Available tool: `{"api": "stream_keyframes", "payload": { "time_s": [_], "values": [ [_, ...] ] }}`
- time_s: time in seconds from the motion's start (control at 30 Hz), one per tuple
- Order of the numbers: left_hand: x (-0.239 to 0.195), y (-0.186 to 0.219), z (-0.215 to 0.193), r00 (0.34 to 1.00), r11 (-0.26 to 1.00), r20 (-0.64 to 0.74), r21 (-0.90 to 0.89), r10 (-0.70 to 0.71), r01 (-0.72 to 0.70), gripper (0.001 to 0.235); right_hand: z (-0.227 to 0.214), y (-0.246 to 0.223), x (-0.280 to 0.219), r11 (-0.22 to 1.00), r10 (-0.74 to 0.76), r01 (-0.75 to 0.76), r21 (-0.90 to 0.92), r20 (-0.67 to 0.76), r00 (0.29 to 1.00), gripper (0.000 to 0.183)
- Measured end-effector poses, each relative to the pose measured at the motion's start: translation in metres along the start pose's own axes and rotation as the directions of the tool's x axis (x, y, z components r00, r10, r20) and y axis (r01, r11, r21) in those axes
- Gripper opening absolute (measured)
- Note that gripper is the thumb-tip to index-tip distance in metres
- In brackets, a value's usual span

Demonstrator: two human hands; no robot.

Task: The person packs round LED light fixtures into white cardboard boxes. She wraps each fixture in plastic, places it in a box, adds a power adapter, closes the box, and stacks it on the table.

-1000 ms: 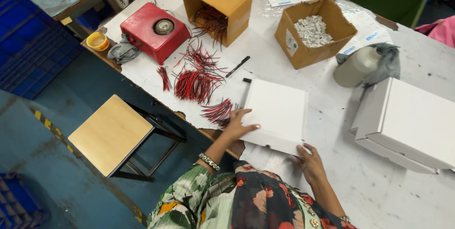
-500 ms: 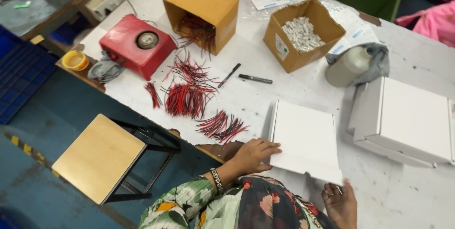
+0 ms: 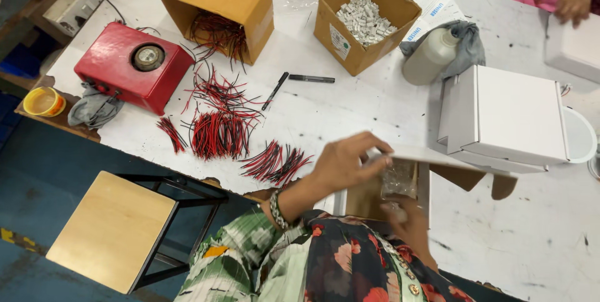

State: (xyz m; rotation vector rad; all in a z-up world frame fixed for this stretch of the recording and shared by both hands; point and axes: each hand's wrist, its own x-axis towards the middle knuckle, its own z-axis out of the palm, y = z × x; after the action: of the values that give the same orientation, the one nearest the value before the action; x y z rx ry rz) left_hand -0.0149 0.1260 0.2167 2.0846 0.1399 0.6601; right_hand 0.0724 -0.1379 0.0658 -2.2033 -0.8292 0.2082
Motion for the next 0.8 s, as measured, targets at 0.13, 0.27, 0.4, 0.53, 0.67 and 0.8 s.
{"api": "stream_keyframes", "payload": {
  "time_s": [0.13, 0.27, 0.4, 0.53, 0.67, 0.8],
  "values": [
    [0.051, -0.050, -0.016, 0.984, 0.963, -0.113, -0.247, -0.138, 0.107, 0.021, 0.021, -0.014, 0.023, 0.934, -0.160, 0.275, -0.230, 0.420, 0.893, 0.031],
    [0.105, -0.130, -0.035, 0.895, 0.761, -0.194, -0.614, -0.401, 0.209, 0.018, 0.018, -0.016, 0.018, 0.944, -0.054, 0.194, -0.266, 0.456, 0.888, 0.025],
    [0.135, -0.211, -0.055, 0.750, 0.638, -0.220, -0.697, -0.624, 0.326, 0.020, 0.012, -0.011, 0.036, 0.930, -0.238, 0.334, -0.153, 0.442, 0.865, 0.023],
    [0.150, -0.271, -0.070, 0.650, 0.714, -0.339, -0.509, -0.680, 0.480, 0.033, 0.011, 0.004, 0.046, 0.964, -0.234, 0.265, -0.002, 0.458, 0.858, 0.024],
    [0.140, -0.268, -0.069, 0.543, 0.766, -0.588, -0.225, -0.599, 0.602, 0.061, 0.005, 0.025, 0.046, 0.967, -0.255, 0.251, 0.045, 0.230, 0.939, 0.045],
    [0.076, -0.185, -0.024, 0.656, 0.954, -0.754, 0.212, 0.021, 0.212, 0.051, 0.009, 0.037, 0.069, 0.980, -0.116, 0.135, -0.149, 0.129, 0.985, 0.079]
  ]
}}
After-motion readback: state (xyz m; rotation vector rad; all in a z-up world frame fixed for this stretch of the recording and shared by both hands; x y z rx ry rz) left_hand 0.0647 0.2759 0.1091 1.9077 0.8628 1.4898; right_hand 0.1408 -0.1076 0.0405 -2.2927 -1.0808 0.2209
